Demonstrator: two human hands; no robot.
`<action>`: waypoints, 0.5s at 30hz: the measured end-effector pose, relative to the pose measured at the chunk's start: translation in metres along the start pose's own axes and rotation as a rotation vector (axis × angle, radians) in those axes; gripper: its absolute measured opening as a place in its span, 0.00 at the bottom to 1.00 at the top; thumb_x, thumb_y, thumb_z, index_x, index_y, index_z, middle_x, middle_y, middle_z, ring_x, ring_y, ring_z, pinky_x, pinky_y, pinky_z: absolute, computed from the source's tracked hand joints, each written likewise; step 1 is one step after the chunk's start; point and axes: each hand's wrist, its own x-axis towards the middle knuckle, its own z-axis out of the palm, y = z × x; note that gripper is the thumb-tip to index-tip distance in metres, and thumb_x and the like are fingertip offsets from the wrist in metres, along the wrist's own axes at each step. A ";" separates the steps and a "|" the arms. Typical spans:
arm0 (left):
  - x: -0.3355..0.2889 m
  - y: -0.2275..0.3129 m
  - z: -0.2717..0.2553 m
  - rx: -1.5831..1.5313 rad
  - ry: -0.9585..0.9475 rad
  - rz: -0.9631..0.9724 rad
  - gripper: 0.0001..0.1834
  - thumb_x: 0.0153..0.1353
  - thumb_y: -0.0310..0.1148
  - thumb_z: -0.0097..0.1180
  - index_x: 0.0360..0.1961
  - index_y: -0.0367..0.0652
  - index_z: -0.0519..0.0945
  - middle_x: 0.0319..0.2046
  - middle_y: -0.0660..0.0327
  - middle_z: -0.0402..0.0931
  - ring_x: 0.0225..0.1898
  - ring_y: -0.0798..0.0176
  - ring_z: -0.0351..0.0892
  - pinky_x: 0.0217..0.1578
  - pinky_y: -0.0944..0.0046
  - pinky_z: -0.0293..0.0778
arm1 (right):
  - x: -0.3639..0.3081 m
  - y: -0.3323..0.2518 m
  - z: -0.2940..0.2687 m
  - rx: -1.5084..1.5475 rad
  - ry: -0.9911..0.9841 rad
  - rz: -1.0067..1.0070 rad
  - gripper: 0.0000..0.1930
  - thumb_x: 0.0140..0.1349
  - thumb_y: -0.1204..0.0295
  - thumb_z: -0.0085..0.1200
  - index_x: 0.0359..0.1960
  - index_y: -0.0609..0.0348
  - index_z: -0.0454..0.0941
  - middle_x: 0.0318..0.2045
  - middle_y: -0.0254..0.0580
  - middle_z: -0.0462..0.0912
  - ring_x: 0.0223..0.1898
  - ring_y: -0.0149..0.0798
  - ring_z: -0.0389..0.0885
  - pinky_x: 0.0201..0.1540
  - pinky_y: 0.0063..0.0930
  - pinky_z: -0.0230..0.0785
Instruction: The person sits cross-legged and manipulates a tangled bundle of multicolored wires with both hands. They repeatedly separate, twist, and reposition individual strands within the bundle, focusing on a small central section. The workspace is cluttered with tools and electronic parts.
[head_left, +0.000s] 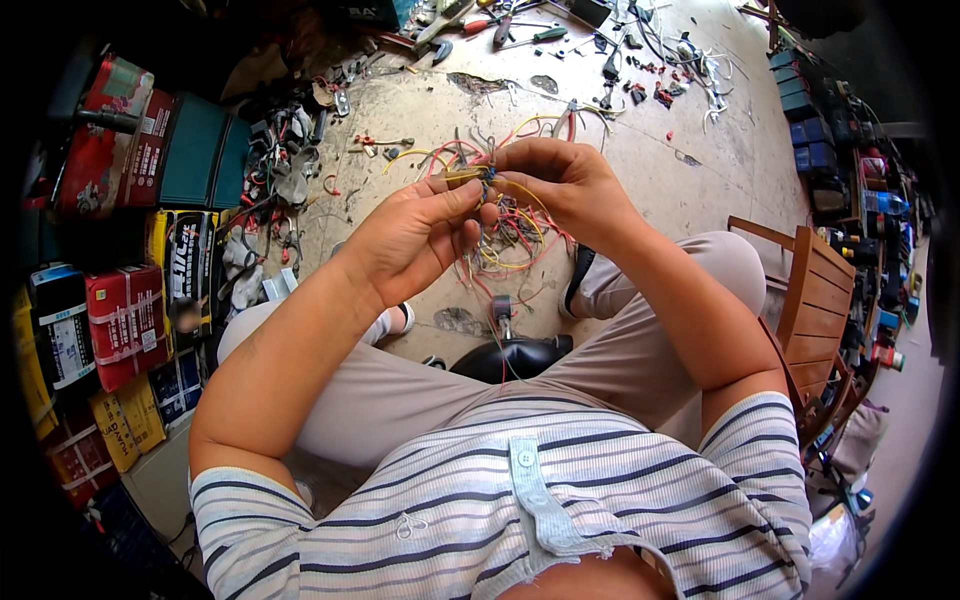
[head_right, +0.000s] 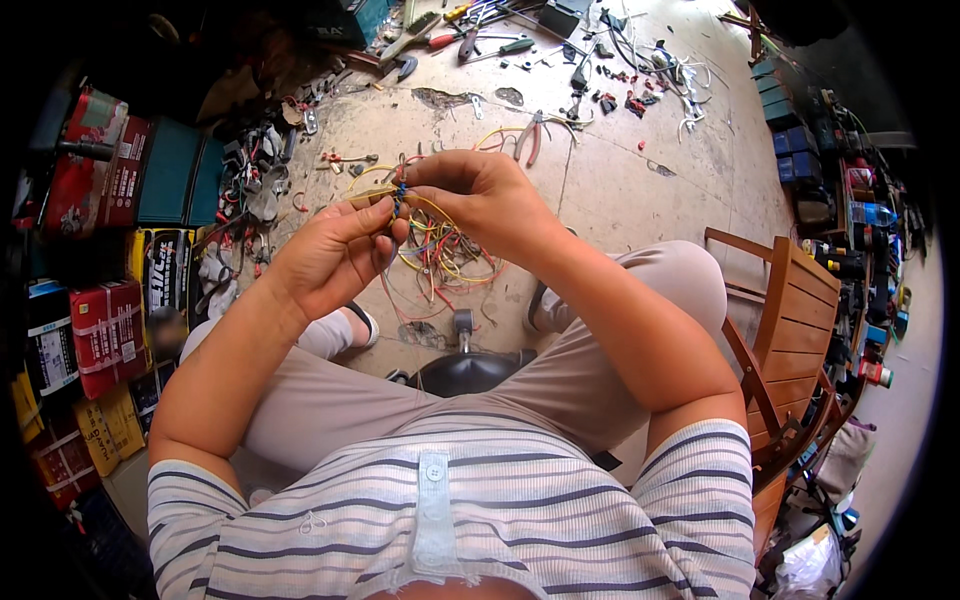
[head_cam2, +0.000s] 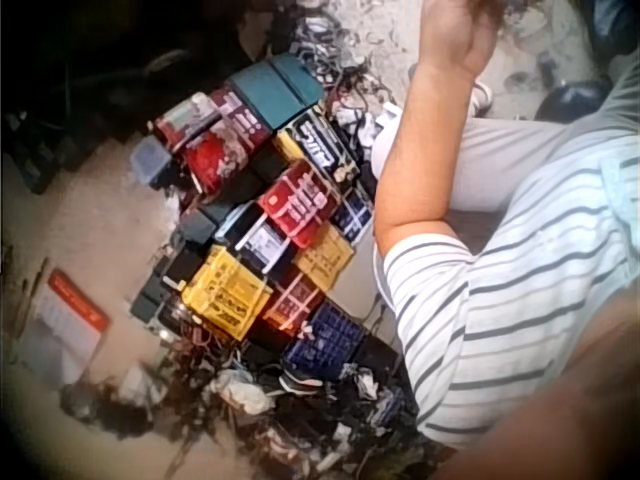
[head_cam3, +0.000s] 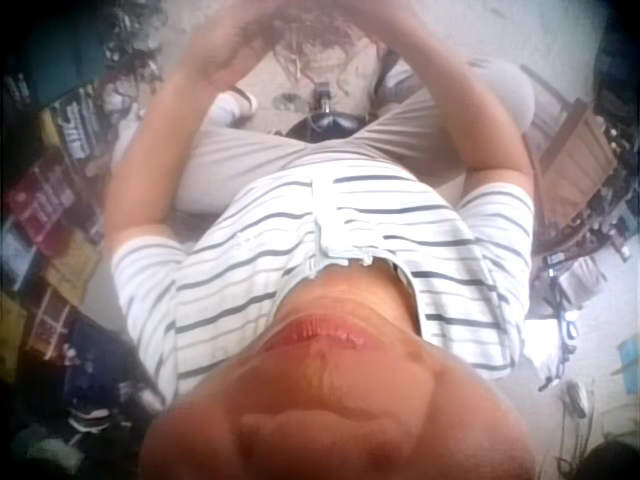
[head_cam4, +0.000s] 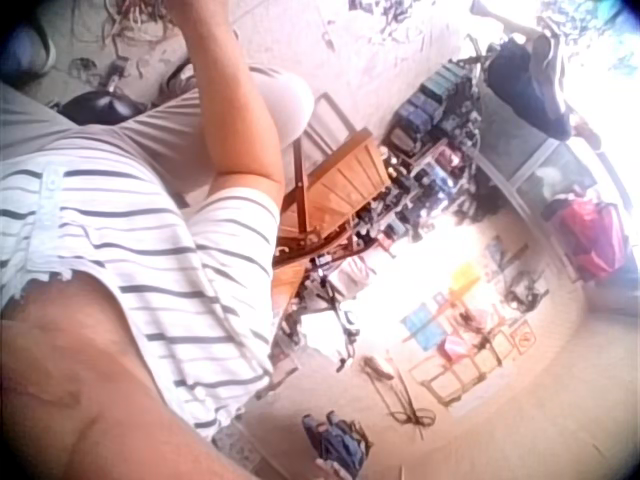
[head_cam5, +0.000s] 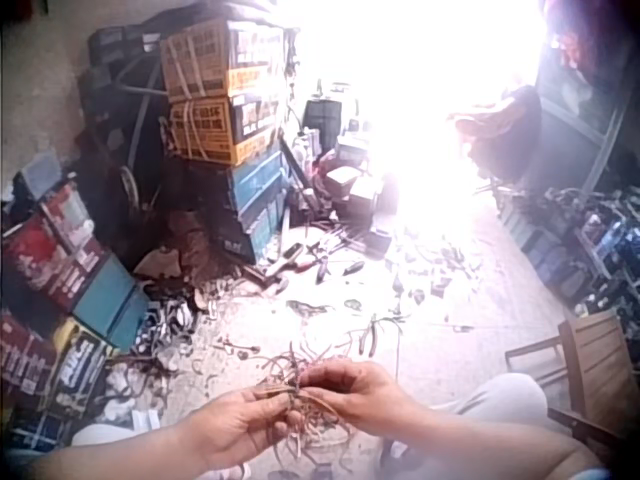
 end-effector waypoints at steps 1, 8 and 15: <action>0.000 0.000 -0.001 -0.004 -0.007 -0.001 0.09 0.64 0.30 0.50 0.43 0.37 0.75 0.34 0.66 0.76 0.34 0.74 0.76 0.31 0.79 0.73 | 0.000 0.000 0.000 0.013 -0.008 -0.008 0.10 0.59 0.76 0.56 0.42 0.66 0.78 0.34 0.38 0.82 0.36 0.25 0.79 0.40 0.17 0.72; 0.000 -0.001 -0.001 0.026 -0.029 -0.003 0.09 0.64 0.30 0.50 0.43 0.38 0.75 0.34 0.66 0.76 0.34 0.75 0.75 0.32 0.79 0.73 | -0.003 0.004 -0.004 -0.073 -0.028 -0.023 0.06 0.59 0.76 0.55 0.36 0.66 0.77 0.30 0.36 0.81 0.34 0.24 0.78 0.35 0.18 0.71; -0.002 -0.002 0.002 0.111 0.077 0.071 0.09 0.62 0.29 0.53 0.43 0.40 0.75 0.33 0.66 0.76 0.34 0.73 0.76 0.32 0.78 0.72 | -0.007 -0.001 -0.008 -0.727 -0.002 -0.264 0.06 0.51 0.75 0.56 0.31 0.61 0.75 0.26 0.44 0.77 0.29 0.42 0.78 0.31 0.33 0.69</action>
